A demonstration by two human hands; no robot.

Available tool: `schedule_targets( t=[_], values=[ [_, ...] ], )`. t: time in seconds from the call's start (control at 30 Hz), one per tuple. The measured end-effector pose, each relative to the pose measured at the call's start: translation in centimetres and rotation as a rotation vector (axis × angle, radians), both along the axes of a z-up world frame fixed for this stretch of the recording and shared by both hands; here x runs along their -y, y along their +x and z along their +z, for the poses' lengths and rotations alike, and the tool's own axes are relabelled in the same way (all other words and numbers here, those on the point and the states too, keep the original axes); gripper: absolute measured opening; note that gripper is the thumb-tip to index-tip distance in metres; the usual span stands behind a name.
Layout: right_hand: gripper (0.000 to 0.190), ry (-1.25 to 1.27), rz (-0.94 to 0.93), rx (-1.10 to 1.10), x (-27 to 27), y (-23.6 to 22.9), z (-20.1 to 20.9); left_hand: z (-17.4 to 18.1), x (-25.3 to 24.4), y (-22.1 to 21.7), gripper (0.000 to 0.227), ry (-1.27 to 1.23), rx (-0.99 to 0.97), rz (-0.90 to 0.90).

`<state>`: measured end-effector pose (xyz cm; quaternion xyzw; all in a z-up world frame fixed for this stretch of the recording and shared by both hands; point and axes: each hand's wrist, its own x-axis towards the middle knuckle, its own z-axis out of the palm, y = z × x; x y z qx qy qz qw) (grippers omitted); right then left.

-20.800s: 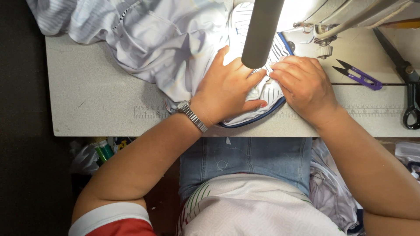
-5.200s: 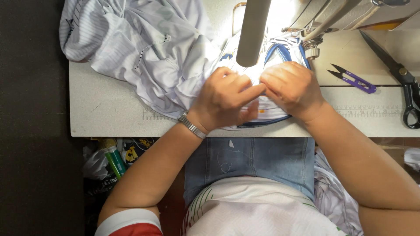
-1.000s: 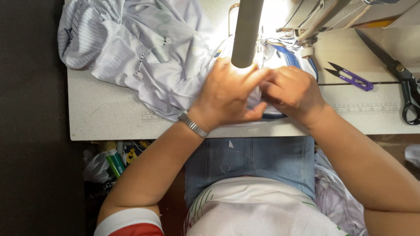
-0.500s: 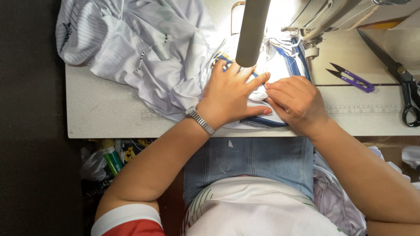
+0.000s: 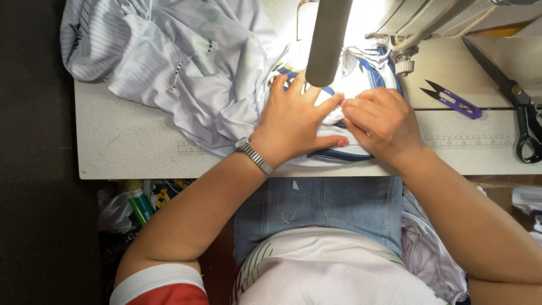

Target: The person is inspecting the collar of a garment and using thread snips to remove excess threads.

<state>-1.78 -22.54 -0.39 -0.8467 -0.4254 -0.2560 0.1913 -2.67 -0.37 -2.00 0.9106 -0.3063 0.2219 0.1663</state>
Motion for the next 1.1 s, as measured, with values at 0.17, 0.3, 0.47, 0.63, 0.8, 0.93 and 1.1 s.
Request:
schedule_targets(
  t=[0.17,0.3,0.47,0.63,0.8,0.93,1.1],
  values=[
    [0.008,-0.065,-0.009,0.031,-0.5,1.4,1.1,1.6,-0.3,1.3,0.076,0.076,-0.062,0.035],
    [0.015,-0.160,-0.045,0.068,-0.8,2.3,1.9,2.4,-0.3,2.6,0.078,0.188,-0.224,0.061],
    [0.011,-0.160,-0.054,0.072,-0.7,2.9,1.4,2.4,-0.4,3.0,0.071,0.167,-0.209,0.067],
    [0.011,-0.171,-0.118,0.126,-0.5,3.9,0.1,1.5,-0.5,2.9,0.047,0.051,-0.062,0.107],
    [0.002,-0.184,-0.028,-0.007,-0.8,5.0,-0.2,2.9,-3.4,2.7,0.041,0.096,-0.135,0.303],
    [0.020,-0.312,-0.281,-0.456,-1.1,1.5,2.1,5.1,-6.0,1.5,0.026,0.160,-0.176,0.393],
    [0.019,-0.914,-0.408,-1.104,-1.5,-2.2,9.0,9.9,-5.9,-1.8,0.016,0.126,-0.075,0.283]
  ],
)
